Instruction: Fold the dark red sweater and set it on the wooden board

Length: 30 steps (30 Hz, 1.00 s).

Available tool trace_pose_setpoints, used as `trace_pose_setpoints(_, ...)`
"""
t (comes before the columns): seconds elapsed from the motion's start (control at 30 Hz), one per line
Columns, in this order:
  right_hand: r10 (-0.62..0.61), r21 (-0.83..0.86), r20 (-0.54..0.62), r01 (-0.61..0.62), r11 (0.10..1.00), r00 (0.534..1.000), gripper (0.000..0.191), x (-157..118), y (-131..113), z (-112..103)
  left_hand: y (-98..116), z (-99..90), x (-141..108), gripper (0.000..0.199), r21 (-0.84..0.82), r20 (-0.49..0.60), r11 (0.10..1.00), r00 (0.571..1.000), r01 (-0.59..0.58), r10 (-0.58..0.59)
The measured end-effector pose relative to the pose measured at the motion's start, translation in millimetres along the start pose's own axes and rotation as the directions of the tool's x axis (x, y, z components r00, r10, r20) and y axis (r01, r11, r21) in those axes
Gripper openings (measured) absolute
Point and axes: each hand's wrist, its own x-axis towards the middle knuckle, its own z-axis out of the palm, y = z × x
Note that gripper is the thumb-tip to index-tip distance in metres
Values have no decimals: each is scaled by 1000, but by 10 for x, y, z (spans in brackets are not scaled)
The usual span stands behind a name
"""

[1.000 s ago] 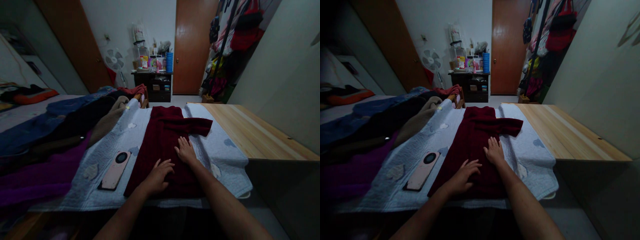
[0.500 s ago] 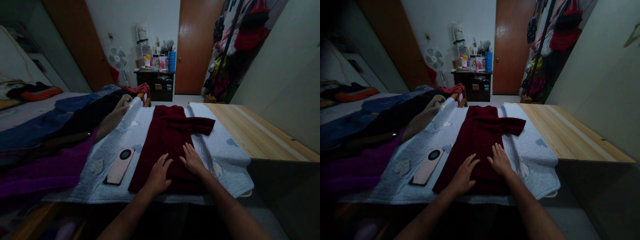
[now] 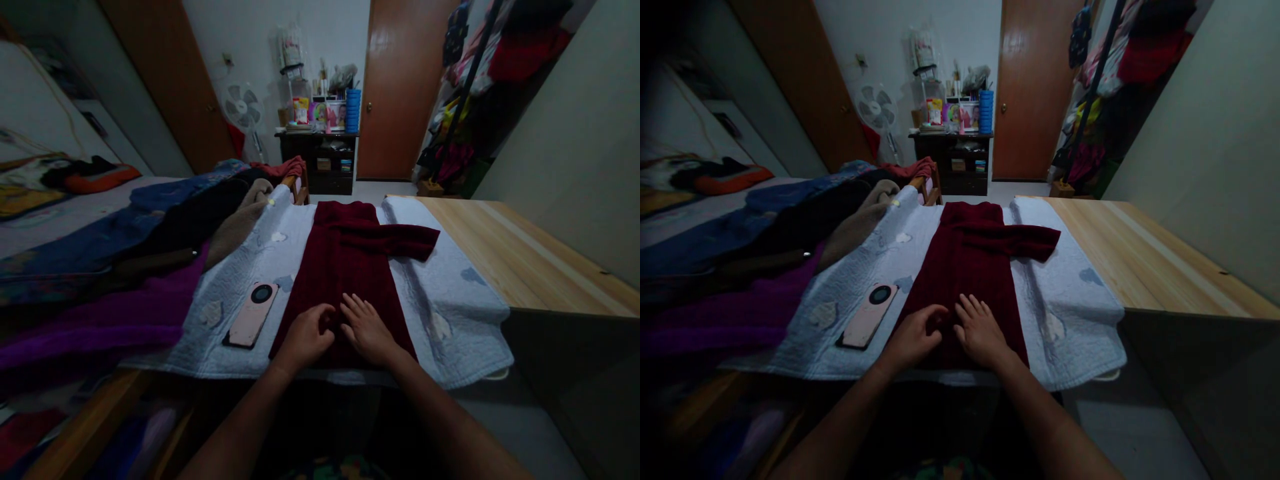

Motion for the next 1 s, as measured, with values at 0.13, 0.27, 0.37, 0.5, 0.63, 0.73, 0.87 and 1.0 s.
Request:
trace_pose_setpoints(0.13, 9, -50, -5, -9, 999, 1000, 53, -39, -32, 61, 57, -76, -4, 37, -160, -73, 987, 997, 20, -32)
trace_pose_setpoints(0.27, -29, 20, 35, 28, 999, 999, 70, -94, 19, -2, 8, 31, -39, 36, -149, -42, 988, 998, 36, -43)
trace_pose_setpoints(0.37, -62, 105, 52, 57, 993, 997, 89, -142, 72, -12, -68, 115, -68, 39, -139, -21, 989, 998, 49, -52)
trace_pose_setpoints(0.5, -26, 181, -12, 28, 983, 1000, 81, -168, 138, 61, -141, 136, -82, 36, -197, -22, 978, 998, 60, -66)
trace_pose_setpoints(0.63, 35, 306, -82, -8, 952, 996, 70, -154, 178, 61, -192, 146, -77, 36, -224, -28, 973, 998, 51, -58)
trace_pose_setpoints(0.73, 197, 559, -127, -94, 824, 972, 50, -133, 217, -33, -221, 167, -82, 38, -226, -17, 973, 999, 42, -47)
trace_pose_setpoints(0.87, 534, 885, -104, -167, 435, 839, 38, -95, 298, -115, -205, 150, -81, 40, -159, 54, 986, 998, 49, -41)
trace_pose_setpoints(1.0, 673, 991, -44, -51, 121, 738, 47, -55, 340, -89, -155, 111, 7, 31, -41, 137, 999, 990, -34, 39)
